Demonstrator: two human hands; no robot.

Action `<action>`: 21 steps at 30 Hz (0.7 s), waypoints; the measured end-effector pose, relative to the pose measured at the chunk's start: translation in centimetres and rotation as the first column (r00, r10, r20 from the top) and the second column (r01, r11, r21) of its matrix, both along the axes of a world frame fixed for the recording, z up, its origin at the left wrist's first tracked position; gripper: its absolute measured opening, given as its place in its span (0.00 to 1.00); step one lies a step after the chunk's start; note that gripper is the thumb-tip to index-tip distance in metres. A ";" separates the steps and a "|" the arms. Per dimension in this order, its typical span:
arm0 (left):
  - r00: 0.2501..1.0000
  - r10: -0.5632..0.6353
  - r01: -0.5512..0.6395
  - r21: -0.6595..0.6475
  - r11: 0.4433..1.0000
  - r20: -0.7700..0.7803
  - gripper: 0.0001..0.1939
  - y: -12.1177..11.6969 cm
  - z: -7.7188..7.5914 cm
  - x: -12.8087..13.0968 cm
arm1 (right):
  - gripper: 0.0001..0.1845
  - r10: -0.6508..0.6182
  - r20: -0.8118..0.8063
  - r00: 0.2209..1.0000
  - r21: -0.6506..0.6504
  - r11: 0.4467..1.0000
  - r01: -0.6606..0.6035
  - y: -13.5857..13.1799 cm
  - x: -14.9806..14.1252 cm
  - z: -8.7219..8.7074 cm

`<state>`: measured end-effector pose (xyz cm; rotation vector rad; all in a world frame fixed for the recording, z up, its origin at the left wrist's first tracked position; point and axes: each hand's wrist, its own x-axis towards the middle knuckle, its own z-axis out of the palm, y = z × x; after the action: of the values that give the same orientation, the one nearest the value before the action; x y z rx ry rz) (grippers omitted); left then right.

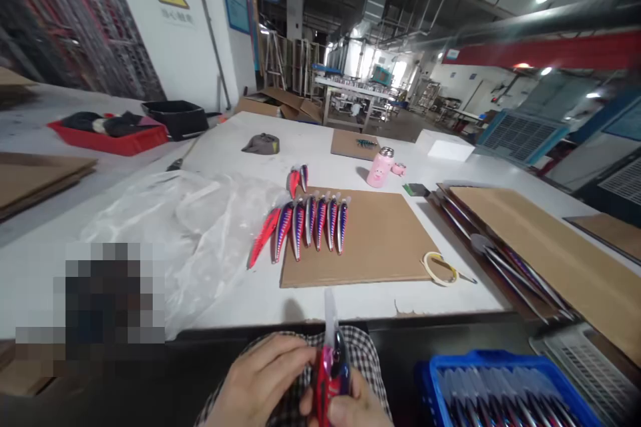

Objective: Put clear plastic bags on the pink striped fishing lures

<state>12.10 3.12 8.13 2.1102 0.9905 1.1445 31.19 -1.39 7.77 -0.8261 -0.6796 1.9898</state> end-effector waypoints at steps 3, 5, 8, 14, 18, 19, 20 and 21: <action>0.996 0.082 -0.079 -0.135 0.988 0.017 0.10 0.2 0.4 -0.4 | 0.34 -0.116 0.025 0.993 0.050 0.992 0.114 -0.5 -0.6 -0.7; 0.971 0.233 -0.215 -0.250 0.944 0.045 0.07 -0.3 0.8 -0.4 | 0.36 -0.203 0.043 0.978 0.099 0.975 0.198 -0.7 -1.0 -1.4; 0.889 0.419 -0.293 -0.474 0.830 0.185 0.09 -1.6 1.9 0.5 | 0.37 -0.314 0.119 0.942 0.158 0.943 0.294 -1.0 -1.6 -2.7; 0.814 0.499 -0.240 -0.609 0.756 0.298 0.09 -2.5 4.0 3.0 | 0.40 -0.524 0.215 0.824 0.244 0.846 0.474 -1.7 -2.7 -5.4; 0.870 0.426 -0.263 -0.497 0.827 0.248 0.05 -1.9 3.6 3.3 | 0.39 -0.542 0.261 0.799 0.329 0.828 0.454 -1.9 -2.7 -5.9; 0.880 0.414 -0.267 -0.476 0.838 0.234 0.05 -1.8 3.4 3.4 | 0.39 -0.536 0.271 0.799 0.360 0.827 0.433 -1.9 -2.6 -5.9; 0.887 0.405 -0.271 -0.460 0.845 0.222 0.04 -1.8 3.2 3.4 | 0.39 -0.527 0.282 0.802 0.390 0.826 0.406 -1.9 -2.5 -5.8; 0.890 0.404 -0.279 -0.449 0.849 0.210 0.04 -1.8 3.0 3.5 | 0.38 -0.516 0.295 0.804 0.415 0.827 0.379 -1.9 -2.4 -5.7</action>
<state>15.59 1.32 11.17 1.4131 1.3618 1.2475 28.83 -3.27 2.06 -1.0747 -0.9231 1.2303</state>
